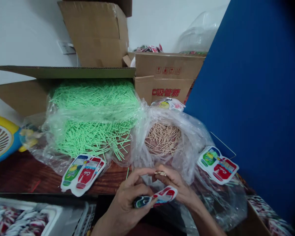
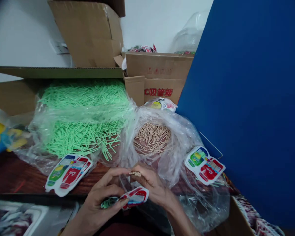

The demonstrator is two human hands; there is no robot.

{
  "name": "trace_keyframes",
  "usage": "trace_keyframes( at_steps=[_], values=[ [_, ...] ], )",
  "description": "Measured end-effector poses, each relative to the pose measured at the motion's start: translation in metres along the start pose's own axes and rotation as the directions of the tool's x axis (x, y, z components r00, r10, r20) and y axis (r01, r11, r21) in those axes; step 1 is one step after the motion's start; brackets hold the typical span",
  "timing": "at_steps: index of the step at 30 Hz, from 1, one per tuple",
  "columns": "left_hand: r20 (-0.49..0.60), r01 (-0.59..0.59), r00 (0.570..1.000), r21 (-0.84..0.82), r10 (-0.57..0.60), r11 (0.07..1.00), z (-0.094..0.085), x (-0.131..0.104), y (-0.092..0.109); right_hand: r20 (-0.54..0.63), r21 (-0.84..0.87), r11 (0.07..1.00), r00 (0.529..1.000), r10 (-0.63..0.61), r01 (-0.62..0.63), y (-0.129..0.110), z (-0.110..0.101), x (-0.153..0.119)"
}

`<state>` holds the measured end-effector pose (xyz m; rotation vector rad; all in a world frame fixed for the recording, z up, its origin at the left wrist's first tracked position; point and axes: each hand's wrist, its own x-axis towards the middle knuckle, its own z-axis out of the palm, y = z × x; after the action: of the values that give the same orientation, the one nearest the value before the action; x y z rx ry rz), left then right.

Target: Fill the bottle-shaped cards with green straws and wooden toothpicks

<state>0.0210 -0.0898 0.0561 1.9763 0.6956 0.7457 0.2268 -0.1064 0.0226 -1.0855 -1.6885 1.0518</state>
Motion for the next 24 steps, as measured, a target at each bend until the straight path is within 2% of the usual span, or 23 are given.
trace_keyframes(
  at_steps=[5, 12, 17, 21, 24],
  values=[
    [-0.042, -0.04, 0.998, 0.02, 0.041, 0.999, -0.001, -0.012, 0.006, 0.038, -0.046, 0.998, 0.999, -0.035, 0.036, -0.012, 0.01, -0.004],
    [-0.034, -0.076, 0.996, 0.037, 0.078, 0.996, 0.0, -0.027, 0.012, 0.083, -0.1, 0.99, 0.992, -0.095, 0.103, -0.024, 0.017, -0.01],
    [-0.041, -0.091, 0.995, 0.026, 0.092, 0.996, 0.0, -0.031, 0.016, 0.107, -0.102, 0.99, 0.991, -0.083, 0.094, -0.027, 0.019, -0.012],
    [-0.093, -0.136, 0.986, 0.068, 0.142, 0.988, -0.001, -0.032, 0.021, 0.111, -0.113, 0.989, 0.99, -0.083, 0.096, -0.027, 0.021, -0.013],
    [-0.082, -0.148, 0.984, 0.089, 0.155, 0.985, -0.001, -0.032, 0.023, 0.116, -0.112, 0.989, 0.99, -0.083, 0.096, -0.026, 0.023, -0.014]
  ],
)
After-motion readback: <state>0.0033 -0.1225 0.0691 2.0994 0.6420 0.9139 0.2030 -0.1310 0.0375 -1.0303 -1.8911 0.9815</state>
